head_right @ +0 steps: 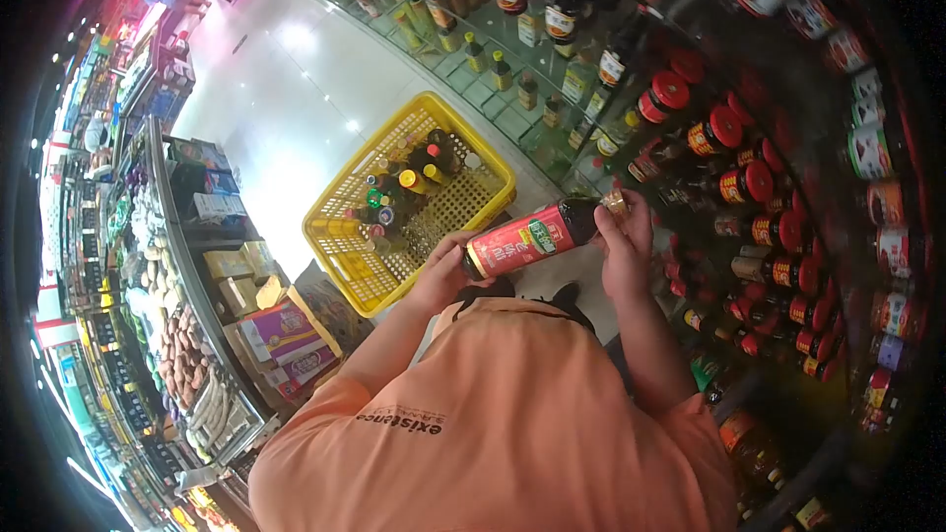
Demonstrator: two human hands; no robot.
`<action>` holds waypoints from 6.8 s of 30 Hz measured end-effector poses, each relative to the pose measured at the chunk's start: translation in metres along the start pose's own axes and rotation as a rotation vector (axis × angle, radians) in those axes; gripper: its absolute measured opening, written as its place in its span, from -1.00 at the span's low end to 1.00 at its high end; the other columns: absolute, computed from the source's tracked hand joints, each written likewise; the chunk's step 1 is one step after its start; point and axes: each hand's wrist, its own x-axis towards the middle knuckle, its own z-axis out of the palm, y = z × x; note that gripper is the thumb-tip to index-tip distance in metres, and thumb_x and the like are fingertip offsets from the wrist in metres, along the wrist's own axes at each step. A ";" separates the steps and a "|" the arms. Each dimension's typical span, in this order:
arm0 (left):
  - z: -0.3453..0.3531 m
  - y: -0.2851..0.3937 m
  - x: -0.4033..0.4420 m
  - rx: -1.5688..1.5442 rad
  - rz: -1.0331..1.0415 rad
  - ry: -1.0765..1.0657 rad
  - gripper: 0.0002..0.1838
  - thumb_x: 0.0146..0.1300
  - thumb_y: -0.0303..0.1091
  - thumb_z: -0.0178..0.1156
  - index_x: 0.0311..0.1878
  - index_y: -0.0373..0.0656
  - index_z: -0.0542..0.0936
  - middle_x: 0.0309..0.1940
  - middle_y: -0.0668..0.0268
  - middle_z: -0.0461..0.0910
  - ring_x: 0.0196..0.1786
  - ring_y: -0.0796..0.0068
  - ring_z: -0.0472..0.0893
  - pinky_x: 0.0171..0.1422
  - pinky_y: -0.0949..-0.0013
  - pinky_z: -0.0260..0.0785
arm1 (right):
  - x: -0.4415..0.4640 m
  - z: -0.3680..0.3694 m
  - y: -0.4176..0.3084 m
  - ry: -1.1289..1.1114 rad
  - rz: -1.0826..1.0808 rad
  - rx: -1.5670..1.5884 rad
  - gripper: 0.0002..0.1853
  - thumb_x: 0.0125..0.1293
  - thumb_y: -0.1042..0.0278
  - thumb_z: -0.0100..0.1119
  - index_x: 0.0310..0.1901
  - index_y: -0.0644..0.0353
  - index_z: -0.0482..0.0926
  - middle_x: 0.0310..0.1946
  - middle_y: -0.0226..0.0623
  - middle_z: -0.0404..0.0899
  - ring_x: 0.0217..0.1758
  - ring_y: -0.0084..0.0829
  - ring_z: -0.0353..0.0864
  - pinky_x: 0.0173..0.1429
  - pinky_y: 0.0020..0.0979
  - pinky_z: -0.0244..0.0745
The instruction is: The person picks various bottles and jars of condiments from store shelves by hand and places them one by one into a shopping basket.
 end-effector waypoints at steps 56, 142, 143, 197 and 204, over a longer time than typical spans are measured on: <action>-0.109 0.079 -0.031 0.602 0.352 0.074 -0.50 0.21 -0.48 0.39 0.16 -0.20 0.38 0.20 0.12 0.47 0.31 0.31 0.47 0.40 0.23 0.32 | 0.039 0.214 0.074 -0.261 0.148 -0.144 -0.19 0.13 0.62 0.38 0.37 0.10 0.14 0.11 -0.35 0.39 0.19 -0.47 0.43 0.32 -0.33 0.40; -0.066 -0.185 -0.007 1.759 0.556 0.429 -0.87 0.21 -0.45 0.20 -0.17 -0.16 0.57 -0.24 0.17 0.64 -0.08 0.02 0.61 0.08 0.03 0.37 | -0.210 -0.436 0.261 0.197 0.510 -0.783 -0.57 0.31 0.18 0.25 0.14 0.20 0.54 -0.34 -0.22 0.67 -0.37 -0.38 0.69 -0.22 -0.26 0.57; -0.061 -0.184 -0.005 1.762 0.564 0.434 -0.87 0.21 -0.45 0.20 -0.17 -0.16 0.57 -0.24 0.17 0.64 -0.08 0.02 0.61 0.08 0.03 0.37 | -0.202 -0.428 0.245 0.175 0.542 -0.787 -0.57 0.29 0.17 0.24 0.11 0.24 0.55 -0.18 -0.09 0.66 -0.17 -0.24 0.68 -0.07 -0.19 0.56; -0.048 -0.138 0.035 1.938 0.260 0.718 -0.46 0.18 -0.13 0.30 0.23 -0.03 0.49 0.12 0.09 0.54 0.24 -0.03 0.49 0.36 -0.06 0.23 | -0.132 -0.404 0.268 0.189 -0.047 -1.295 -0.66 0.37 0.37 0.13 0.11 0.34 0.55 -0.13 0.06 0.49 -0.06 0.11 0.51 0.06 -0.03 0.44; 0.024 -0.206 0.015 1.446 0.086 0.365 -0.54 0.23 -0.20 0.25 0.20 -0.05 0.48 -0.18 0.16 0.68 -0.07 0.02 0.67 0.06 0.08 0.52 | -0.184 -0.374 0.170 0.117 -0.392 -1.168 -0.74 0.36 0.32 0.18 -0.05 0.34 0.56 -0.18 0.02 0.54 -0.09 0.09 0.53 0.02 -0.07 0.45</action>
